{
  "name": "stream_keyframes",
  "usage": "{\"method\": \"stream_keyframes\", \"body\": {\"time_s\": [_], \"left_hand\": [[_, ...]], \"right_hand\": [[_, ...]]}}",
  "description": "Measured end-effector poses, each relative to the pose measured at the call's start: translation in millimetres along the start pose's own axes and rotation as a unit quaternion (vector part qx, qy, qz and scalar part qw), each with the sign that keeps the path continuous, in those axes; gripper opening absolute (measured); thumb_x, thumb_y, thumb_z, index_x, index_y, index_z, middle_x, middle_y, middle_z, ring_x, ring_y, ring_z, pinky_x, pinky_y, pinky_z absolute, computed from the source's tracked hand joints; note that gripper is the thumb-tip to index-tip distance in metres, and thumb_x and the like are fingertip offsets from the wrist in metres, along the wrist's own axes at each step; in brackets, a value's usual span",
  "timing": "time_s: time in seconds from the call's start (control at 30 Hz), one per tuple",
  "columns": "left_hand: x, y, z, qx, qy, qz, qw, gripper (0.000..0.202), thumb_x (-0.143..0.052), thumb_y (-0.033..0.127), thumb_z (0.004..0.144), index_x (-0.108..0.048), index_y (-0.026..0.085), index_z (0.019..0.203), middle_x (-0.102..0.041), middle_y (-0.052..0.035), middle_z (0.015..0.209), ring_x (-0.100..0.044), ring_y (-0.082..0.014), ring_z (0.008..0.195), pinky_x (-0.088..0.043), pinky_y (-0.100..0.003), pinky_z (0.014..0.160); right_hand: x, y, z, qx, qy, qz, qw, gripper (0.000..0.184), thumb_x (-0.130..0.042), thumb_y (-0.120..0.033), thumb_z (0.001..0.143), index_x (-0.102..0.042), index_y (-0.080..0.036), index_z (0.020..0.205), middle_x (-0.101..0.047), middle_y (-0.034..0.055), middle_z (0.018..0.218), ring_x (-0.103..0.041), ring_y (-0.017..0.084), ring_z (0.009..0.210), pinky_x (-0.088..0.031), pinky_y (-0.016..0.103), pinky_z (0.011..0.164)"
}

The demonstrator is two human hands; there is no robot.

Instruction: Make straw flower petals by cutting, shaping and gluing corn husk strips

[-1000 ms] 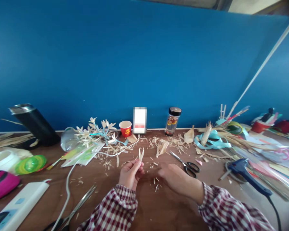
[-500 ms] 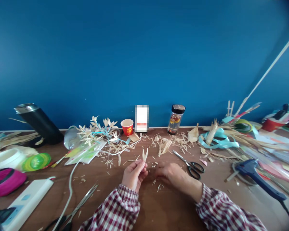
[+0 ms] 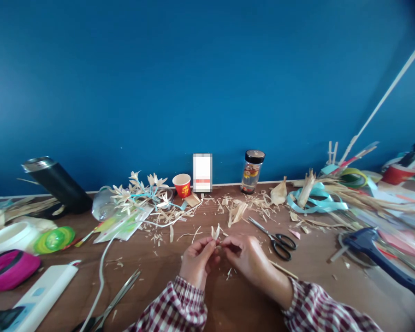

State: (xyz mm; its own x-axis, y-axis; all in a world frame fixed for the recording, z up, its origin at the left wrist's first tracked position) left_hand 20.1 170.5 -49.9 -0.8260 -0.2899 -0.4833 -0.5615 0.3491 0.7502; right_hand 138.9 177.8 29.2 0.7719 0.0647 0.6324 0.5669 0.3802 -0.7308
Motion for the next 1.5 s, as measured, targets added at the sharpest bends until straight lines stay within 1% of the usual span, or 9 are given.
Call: {"method": "stream_keyframes", "body": {"time_s": [0.1,0.23,0.53,0.63,0.9,1.1,1.27,1.43,1.5], "left_hand": [[1.1,-0.7,1.5,0.001,0.000,-0.019,1.000,0.017,-0.077,0.012,0.058,-0.065,0.012,0.071,-0.065,-0.0014,0.059,-0.060,-0.0081,0.049,-0.053,-0.017,0.048],[1.8,-3.4,3.7,0.004,-0.001,-0.032,0.999,0.017,-0.077,0.011,0.058,-0.065,0.011,0.070,-0.065,-0.0018,0.056,-0.061,-0.0083,0.049,-0.054,-0.017,0.050],[0.1,-3.9,1.5,0.014,0.016,-0.037,0.999,0.006,-0.070,0.004,0.066,-0.064,0.007,0.066,-0.064,-0.0033,0.052,-0.058,-0.0064,0.043,-0.052,-0.013,0.045],[2.0,-3.5,0.9,0.016,0.028,-0.032,0.999,0.006,-0.069,0.003,0.066,-0.064,0.008,0.066,-0.064,-0.0030,0.053,-0.058,-0.0060,0.043,-0.053,-0.012,0.045],[1.2,-7.1,2.6,0.011,0.015,-0.028,0.999,0.015,-0.076,0.009,0.060,-0.062,0.009,0.065,-0.062,-0.0016,0.052,-0.058,-0.0065,0.044,-0.054,-0.014,0.047],[-3.0,-8.2,0.3,0.018,0.000,-0.037,0.999,0.019,-0.079,0.011,0.055,-0.062,0.009,0.063,-0.063,-0.0014,0.052,-0.058,-0.0064,0.044,-0.053,-0.014,0.049],[0.8,-6.9,-1.0,0.033,0.020,-0.006,0.999,0.014,-0.074,0.012,0.062,-0.061,0.010,0.066,-0.063,-0.0021,0.054,-0.057,-0.0062,0.042,-0.052,-0.014,0.042],[0.9,-5.7,0.0,0.030,0.017,0.014,0.999,0.012,-0.073,0.013,0.064,-0.061,0.010,0.063,-0.062,-0.0023,0.054,-0.055,-0.0056,0.042,-0.051,-0.014,0.041],[0.3,-7.0,0.3,0.027,0.013,0.027,0.999,0.012,-0.073,0.013,0.063,-0.061,0.009,0.064,-0.062,-0.0025,0.054,-0.054,-0.0057,0.042,-0.051,-0.015,0.042]], "right_hand": [[4.0,-2.2,0.4,0.004,0.027,0.034,0.999,0.015,-0.055,-0.011,0.072,-0.066,-0.020,0.076,-0.067,0.0001,0.072,-0.059,0.014,0.066,-0.044,0.023,0.063],[3.8,4.0,1.0,-0.027,0.045,0.125,0.991,0.012,-0.057,-0.015,0.073,-0.067,-0.019,0.079,-0.069,0.0016,0.077,-0.062,0.015,0.071,-0.047,0.026,0.069],[-12.8,27.6,0.6,-0.124,0.044,0.299,0.945,0.016,-0.064,-0.026,0.071,-0.065,-0.016,0.083,-0.068,0.0022,0.074,-0.062,0.015,0.066,-0.051,0.026,0.064],[-12.0,27.7,0.5,-0.127,0.039,0.276,0.952,0.013,-0.062,-0.026,0.072,-0.067,-0.017,0.080,-0.069,0.0028,0.076,-0.063,0.016,0.068,-0.050,0.027,0.066],[-1.1,8.4,1.6,-0.040,0.040,0.131,0.990,0.009,-0.052,-0.018,0.080,-0.061,-0.018,0.078,-0.063,0.0008,0.076,-0.057,0.014,0.071,-0.045,0.025,0.067],[-6.7,-1.6,-2.0,0.002,0.024,0.074,0.997,0.009,-0.044,-0.015,0.084,-0.051,-0.018,0.079,-0.056,0.0012,0.076,-0.053,0.013,0.070,-0.042,0.024,0.065],[-2.9,-2.5,-1.5,0.011,0.028,0.069,0.997,0.012,-0.040,-0.017,0.087,-0.049,-0.019,0.079,-0.056,0.0021,0.077,-0.053,0.014,0.071,-0.043,0.025,0.067],[11.7,-1.2,2.2,0.015,0.046,0.111,0.993,0.014,-0.041,-0.020,0.087,-0.051,-0.018,0.079,-0.053,0.0097,0.115,-0.049,0.019,0.108,-0.040,0.033,0.090],[14.2,3.7,3.8,-0.006,0.042,0.114,0.993,0.015,-0.042,-0.022,0.087,-0.053,-0.017,0.079,-0.049,0.0110,0.124,-0.048,0.021,0.112,-0.040,0.035,0.092]]}}
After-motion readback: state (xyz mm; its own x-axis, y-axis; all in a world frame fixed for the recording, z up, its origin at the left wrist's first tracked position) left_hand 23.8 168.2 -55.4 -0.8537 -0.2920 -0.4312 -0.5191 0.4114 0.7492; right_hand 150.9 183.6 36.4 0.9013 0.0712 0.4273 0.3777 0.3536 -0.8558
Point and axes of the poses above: each hand's wrist, its own z-axis towards the middle knuckle, its own x-axis out of the back of the hand, y = z × x, the point moved 10 cm from there along z, towards the middle knuckle
